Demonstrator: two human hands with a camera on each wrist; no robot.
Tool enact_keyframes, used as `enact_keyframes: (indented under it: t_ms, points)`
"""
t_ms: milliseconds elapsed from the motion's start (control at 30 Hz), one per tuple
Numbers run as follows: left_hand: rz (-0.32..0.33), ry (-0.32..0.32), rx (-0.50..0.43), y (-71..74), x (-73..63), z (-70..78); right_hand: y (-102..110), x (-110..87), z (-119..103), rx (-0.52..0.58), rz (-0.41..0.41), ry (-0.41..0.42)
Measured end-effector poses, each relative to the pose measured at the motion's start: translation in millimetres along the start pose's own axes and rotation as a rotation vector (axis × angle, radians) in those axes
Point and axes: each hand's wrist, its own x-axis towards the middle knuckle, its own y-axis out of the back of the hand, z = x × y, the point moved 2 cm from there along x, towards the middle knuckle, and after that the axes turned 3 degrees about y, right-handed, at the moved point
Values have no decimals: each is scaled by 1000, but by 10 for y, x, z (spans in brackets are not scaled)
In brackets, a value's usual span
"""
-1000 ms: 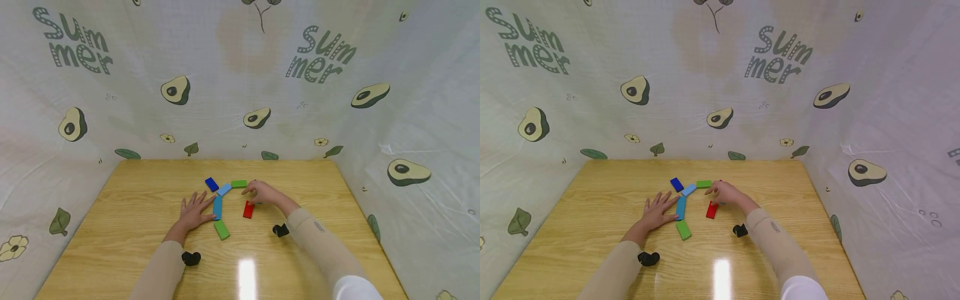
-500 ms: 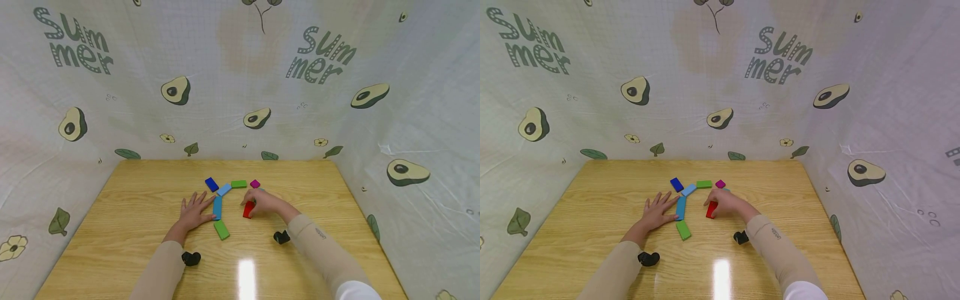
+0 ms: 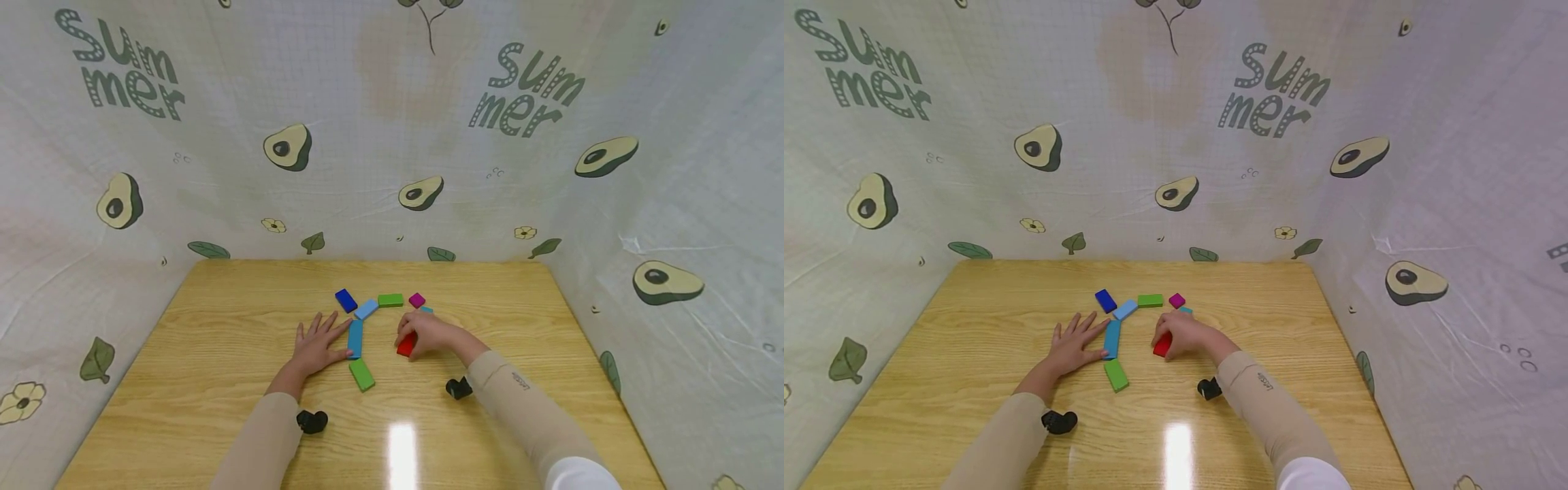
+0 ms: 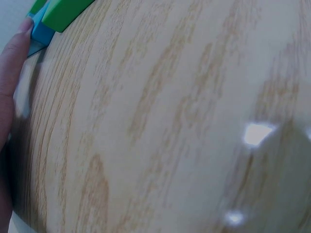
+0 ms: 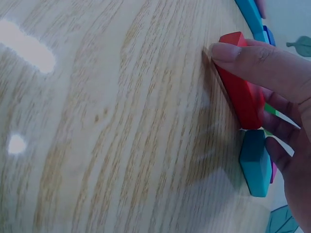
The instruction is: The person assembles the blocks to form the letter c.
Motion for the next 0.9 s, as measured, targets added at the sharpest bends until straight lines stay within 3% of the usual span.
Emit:
enact_keyframes:
  t_ms: [333, 900]
  points:
    - [0, 1, 11, -17, 9, -3, -26, 0, -11, -27, 1, -9]
    - [17, -14, -7, -20, -10, -32, -83, -44, -137, 105, 45, 31]
